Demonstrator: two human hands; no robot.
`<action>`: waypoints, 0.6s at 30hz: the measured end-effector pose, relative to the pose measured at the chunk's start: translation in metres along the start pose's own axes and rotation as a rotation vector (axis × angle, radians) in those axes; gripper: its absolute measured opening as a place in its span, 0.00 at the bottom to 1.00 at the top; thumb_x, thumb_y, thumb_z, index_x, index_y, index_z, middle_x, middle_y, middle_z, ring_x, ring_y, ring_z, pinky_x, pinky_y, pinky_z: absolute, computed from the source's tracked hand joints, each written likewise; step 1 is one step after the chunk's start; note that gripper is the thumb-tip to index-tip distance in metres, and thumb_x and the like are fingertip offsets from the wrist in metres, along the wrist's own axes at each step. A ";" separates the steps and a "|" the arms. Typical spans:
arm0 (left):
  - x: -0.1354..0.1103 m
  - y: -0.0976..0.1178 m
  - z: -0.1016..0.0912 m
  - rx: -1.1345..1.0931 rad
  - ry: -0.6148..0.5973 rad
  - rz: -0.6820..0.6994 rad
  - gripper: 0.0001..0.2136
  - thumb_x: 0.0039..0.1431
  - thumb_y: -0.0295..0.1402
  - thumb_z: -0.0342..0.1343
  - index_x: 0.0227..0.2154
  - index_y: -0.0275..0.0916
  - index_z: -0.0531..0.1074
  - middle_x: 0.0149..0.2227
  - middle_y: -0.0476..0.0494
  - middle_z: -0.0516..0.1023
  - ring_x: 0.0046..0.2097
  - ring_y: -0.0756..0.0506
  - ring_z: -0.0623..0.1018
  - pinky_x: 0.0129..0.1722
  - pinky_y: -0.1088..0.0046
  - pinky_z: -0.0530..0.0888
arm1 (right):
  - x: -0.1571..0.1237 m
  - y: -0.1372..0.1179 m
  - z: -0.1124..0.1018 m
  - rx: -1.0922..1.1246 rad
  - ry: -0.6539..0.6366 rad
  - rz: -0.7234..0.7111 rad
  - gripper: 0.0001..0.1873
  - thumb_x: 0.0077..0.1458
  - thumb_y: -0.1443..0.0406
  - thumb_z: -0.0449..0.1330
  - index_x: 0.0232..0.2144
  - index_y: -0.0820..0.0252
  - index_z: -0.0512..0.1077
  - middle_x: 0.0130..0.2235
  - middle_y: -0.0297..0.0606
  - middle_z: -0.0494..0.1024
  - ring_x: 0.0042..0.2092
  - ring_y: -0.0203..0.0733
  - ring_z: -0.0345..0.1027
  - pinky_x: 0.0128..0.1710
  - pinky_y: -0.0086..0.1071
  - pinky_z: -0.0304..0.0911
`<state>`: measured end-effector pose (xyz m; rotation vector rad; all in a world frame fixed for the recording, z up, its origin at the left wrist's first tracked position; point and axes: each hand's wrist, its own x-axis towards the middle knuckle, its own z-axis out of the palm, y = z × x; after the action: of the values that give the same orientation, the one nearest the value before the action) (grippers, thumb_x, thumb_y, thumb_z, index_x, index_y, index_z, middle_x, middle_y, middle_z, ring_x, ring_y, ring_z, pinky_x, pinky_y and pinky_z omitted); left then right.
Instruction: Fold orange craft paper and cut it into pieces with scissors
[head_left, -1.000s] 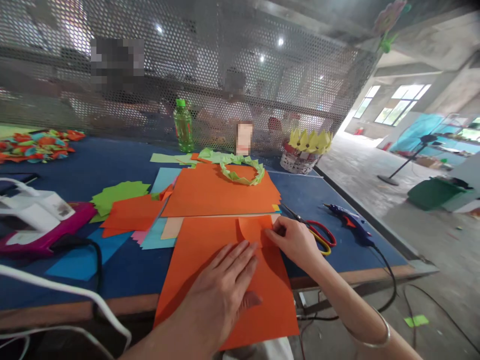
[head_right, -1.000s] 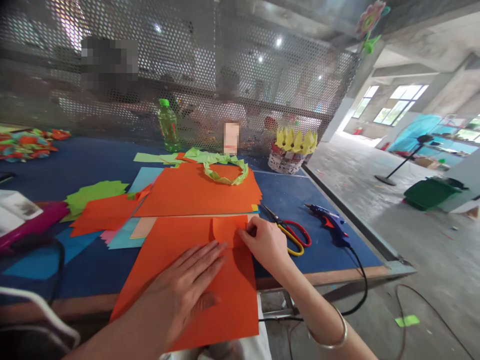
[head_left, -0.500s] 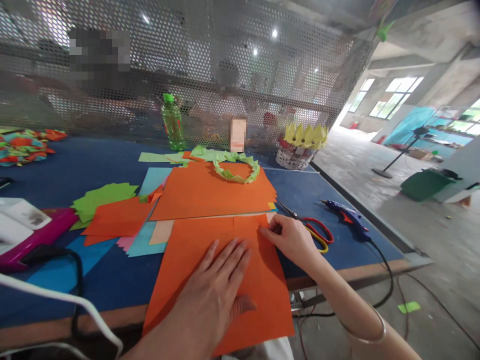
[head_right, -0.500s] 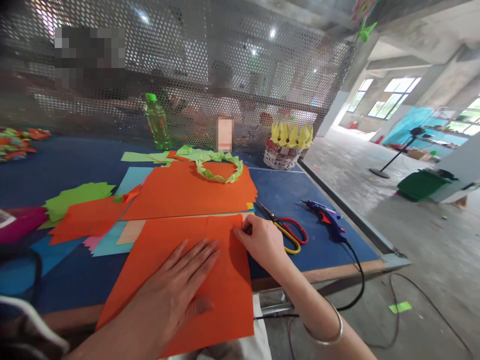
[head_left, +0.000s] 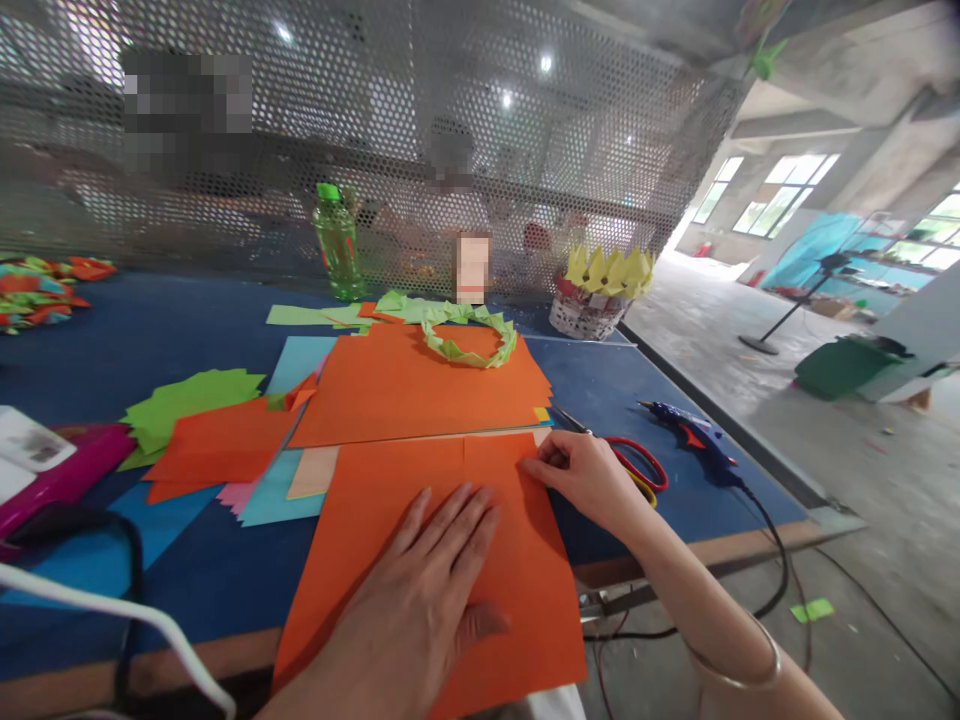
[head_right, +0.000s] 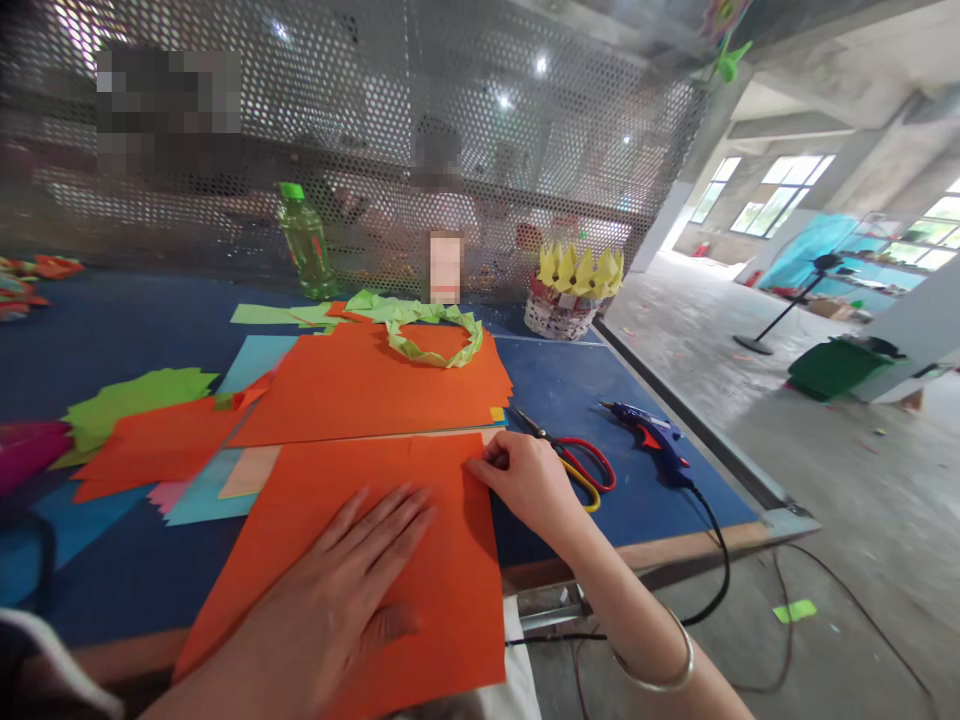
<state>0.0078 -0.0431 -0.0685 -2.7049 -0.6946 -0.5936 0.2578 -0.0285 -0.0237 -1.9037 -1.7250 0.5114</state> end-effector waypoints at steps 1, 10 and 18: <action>-0.001 0.000 0.000 -0.005 -0.010 -0.003 0.29 0.70 0.50 0.45 0.63 0.34 0.65 0.66 0.40 0.67 0.65 0.39 0.67 0.66 0.57 0.50 | 0.000 0.000 0.000 0.004 -0.003 -0.001 0.13 0.54 0.57 0.64 0.23 0.57 0.71 0.24 0.31 0.76 0.28 0.37 0.66 0.27 0.29 0.54; -0.003 0.000 0.003 -0.005 0.006 -0.004 0.29 0.70 0.50 0.45 0.63 0.34 0.64 0.67 0.40 0.66 0.66 0.39 0.64 0.68 0.57 0.42 | 0.002 0.005 0.001 0.017 0.017 -0.032 0.18 0.54 0.59 0.66 0.46 0.53 0.69 0.28 0.25 0.73 0.29 0.37 0.66 0.30 0.29 0.57; -0.005 0.000 0.010 0.025 -0.004 0.003 0.30 0.70 0.51 0.42 0.64 0.34 0.64 0.67 0.39 0.66 0.67 0.39 0.61 0.69 0.53 0.39 | 0.021 0.003 -0.013 0.033 -0.159 -0.108 0.15 0.51 0.64 0.67 0.43 0.54 0.74 0.28 0.25 0.73 0.30 0.36 0.66 0.31 0.29 0.56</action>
<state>0.0075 -0.0417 -0.0796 -2.6851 -0.6939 -0.5746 0.2705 -0.0092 -0.0135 -1.7766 -1.8961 0.6616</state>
